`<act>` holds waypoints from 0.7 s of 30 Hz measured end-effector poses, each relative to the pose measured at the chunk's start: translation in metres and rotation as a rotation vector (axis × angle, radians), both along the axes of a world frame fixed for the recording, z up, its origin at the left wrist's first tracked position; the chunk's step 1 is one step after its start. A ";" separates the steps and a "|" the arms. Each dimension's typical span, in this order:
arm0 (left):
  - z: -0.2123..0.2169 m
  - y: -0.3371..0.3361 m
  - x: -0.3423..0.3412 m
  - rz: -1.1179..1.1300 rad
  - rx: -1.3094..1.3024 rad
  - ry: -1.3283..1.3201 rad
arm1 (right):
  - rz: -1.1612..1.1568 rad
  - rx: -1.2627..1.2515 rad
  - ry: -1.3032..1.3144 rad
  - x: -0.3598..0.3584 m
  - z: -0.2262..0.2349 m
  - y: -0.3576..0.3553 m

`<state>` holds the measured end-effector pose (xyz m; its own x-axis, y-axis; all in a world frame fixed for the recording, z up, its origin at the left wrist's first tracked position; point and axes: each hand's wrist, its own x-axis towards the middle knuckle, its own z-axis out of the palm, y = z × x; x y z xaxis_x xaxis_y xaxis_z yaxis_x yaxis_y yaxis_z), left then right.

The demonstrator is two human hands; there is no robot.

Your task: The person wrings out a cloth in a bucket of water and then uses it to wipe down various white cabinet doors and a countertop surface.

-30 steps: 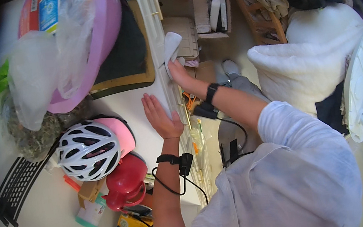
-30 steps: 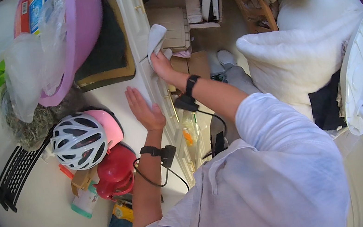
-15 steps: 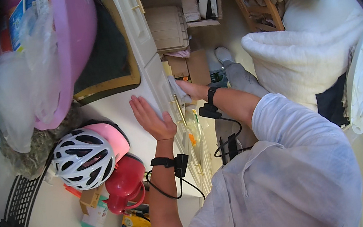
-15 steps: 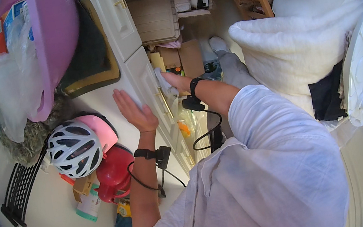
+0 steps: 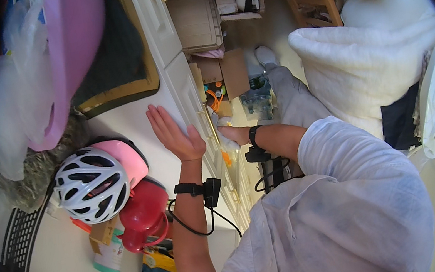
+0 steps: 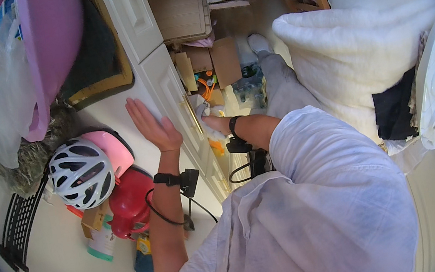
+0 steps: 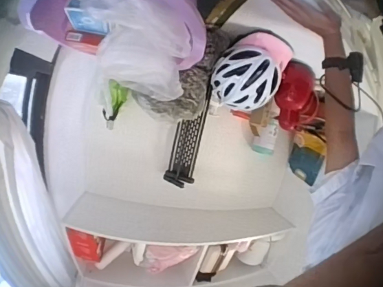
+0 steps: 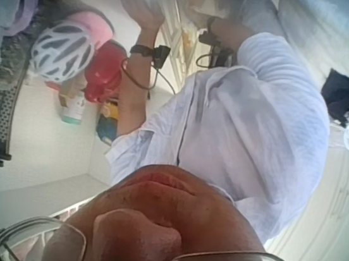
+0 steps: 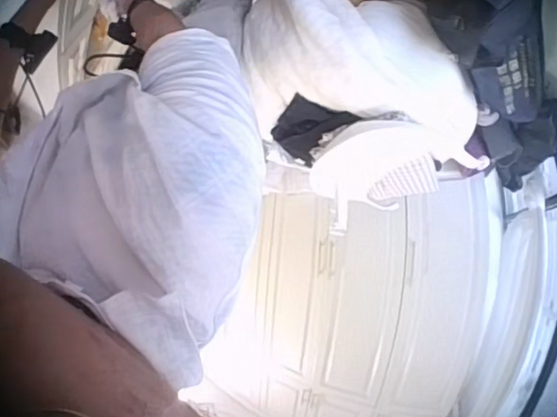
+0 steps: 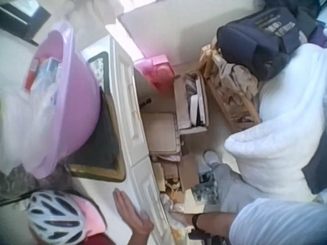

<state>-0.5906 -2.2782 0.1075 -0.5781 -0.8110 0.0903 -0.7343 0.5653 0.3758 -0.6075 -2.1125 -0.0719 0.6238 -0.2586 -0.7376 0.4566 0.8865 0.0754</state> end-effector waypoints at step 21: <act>-0.003 -0.009 0.029 0.189 0.330 0.527 | -0.334 -0.472 0.556 0.052 0.175 0.052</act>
